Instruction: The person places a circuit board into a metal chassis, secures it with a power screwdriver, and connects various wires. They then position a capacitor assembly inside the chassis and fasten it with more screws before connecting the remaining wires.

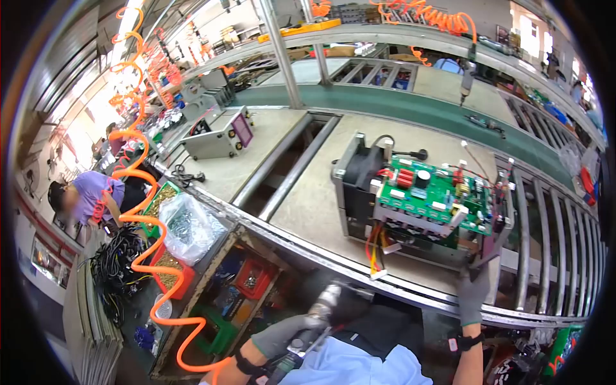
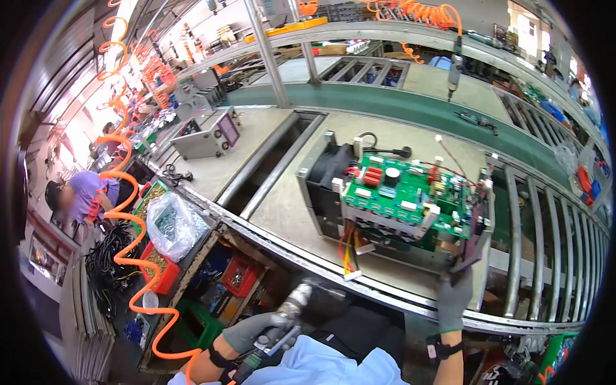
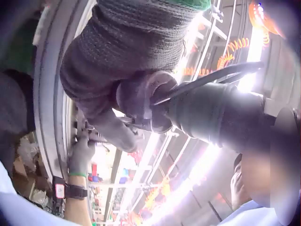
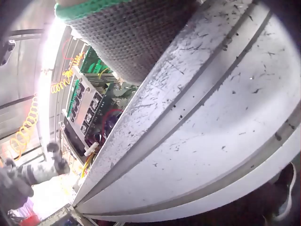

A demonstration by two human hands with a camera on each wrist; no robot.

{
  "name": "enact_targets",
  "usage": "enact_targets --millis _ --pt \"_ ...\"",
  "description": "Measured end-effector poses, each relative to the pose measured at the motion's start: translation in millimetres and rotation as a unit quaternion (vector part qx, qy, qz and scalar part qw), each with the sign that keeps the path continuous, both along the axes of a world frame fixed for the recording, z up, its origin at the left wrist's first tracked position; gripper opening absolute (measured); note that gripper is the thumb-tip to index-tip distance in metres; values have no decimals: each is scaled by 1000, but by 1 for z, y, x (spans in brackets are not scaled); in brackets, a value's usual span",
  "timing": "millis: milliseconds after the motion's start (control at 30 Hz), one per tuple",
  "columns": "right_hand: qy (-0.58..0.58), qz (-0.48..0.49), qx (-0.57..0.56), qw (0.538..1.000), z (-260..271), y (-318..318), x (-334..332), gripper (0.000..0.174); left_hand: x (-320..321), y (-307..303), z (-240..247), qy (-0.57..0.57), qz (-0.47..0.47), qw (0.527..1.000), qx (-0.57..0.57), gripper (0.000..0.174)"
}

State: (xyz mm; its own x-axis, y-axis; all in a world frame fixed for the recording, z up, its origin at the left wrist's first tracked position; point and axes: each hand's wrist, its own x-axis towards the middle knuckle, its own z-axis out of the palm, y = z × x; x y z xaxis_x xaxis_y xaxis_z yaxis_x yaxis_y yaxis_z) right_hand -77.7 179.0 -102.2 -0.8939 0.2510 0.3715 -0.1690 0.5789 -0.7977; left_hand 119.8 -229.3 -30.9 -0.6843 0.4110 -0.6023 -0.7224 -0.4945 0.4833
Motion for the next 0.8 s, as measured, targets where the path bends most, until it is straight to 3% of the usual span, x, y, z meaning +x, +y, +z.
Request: enact_targets --millis 33,67,100,167,233,267,300,367,400,467,500,567,667,733,767,800 --pt "-5 -24 42 999 9 0 6 52 12 -22 -8 22 25 998 55 40" --pt "26 -18 21 999 14 1 12 59 20 -36 -4 -28 95 995 -28 41" --pt "113 -74 50 990 11 -6 15 63 26 -44 -2 -78 164 977 -108 42" --pt "180 -60 167 968 34 -29 41 64 19 -63 -12 -79 284 950 -101 38" --pt "164 74 155 971 46 -65 58 61 6 -90 -32 -41 360 927 -96 35" --pt "154 136 148 967 52 -85 68 60 1 -120 -65 -12 354 935 19 29" --pt "229 169 183 941 66 -113 66 57 -13 -131 -73 -27 410 909 74 23" --pt "226 301 204 904 87 -163 57 47 -46 -156 -82 -95 506 828 220 15" --pt "213 339 186 897 90 -189 48 42 -58 -192 -139 81 466 878 -77 14" --pt "133 397 199 886 84 -227 30 41 -78 -214 -147 141 480 865 -36 15" --pt "122 407 201 883 79 -244 22 40 -95 -208 -99 15 528 796 295 16" --pt "98 425 203 877 67 -275 7 40 -117 -231 -93 -37 535 769 347 19" --pt "39 441 223 868 57 -310 -3 38 -136 -237 -84 61 536 765 350 20" --pt "32 454 233 859 50 -330 -9 37 -143 -262 -102 24 551 740 384 18" --pt "28 460 237 855 48 -339 -11 37 -142 -269 -113 43 555 757 342 17" --pt "-1 475 250 844 50 -350 -16 42 -137 -257 -100 100 548 804 208 17"
